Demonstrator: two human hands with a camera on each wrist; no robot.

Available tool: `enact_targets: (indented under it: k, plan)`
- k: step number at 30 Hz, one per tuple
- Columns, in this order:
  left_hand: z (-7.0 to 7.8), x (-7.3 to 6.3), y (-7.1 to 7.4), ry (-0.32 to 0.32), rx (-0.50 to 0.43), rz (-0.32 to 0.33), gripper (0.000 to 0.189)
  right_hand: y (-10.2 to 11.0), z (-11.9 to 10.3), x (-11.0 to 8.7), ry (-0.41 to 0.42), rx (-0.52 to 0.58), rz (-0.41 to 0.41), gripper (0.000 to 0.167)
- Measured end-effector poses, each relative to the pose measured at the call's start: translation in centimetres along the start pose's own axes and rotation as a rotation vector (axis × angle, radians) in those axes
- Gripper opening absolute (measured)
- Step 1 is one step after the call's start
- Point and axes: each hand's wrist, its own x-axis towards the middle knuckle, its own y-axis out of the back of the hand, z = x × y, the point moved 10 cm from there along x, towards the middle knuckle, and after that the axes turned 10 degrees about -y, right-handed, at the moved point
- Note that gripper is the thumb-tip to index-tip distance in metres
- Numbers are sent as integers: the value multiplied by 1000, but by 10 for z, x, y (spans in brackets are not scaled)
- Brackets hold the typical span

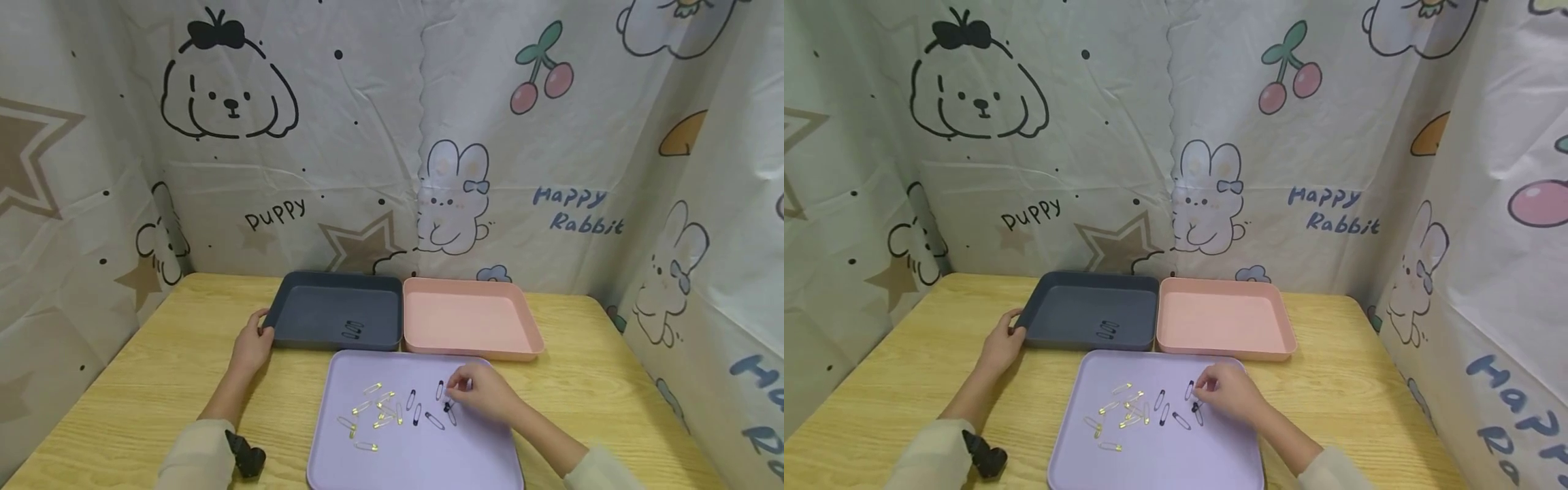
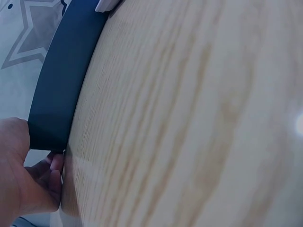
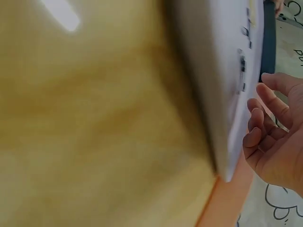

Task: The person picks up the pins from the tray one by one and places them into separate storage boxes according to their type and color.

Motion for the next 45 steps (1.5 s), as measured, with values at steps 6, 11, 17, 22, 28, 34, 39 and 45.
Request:
enact_targets:
  k: [6, 11, 17, 22, 28, 34, 39, 45]
  plan:
    - [3, 1, 2, -8, -8, -2, 53, -2, 4, -27, 22, -84, 26, 20]
    - [4, -1, 2, -6, -4, -2, 52, -2, -4, -37, 69, -186, 65, 16]
    - [4, -2, 2, -5, -1, 0, 51, -4, -12, -39, 118, -272, 106, 5]
    - [3, -1, 3, -9, 12, 7, 50, -2, -12, -37, 113, -281, 137, 3]
    - [2, -1, 2, -12, 13, 14, 50, 10, -8, -29, 66, -157, 142, 3]
    - [2, 1, 3, -14, 8, 13, 51, 17, -11, -13, 32, -60, 114, 3]
    - [3, 1, 5, -18, 2, 16, 51, 20, -27, 6, 47, -50, 95, 5]
    - [4, -2, 4, -6, -5, 9, 51, 21, -49, 33, 18, -60, 102, 4]
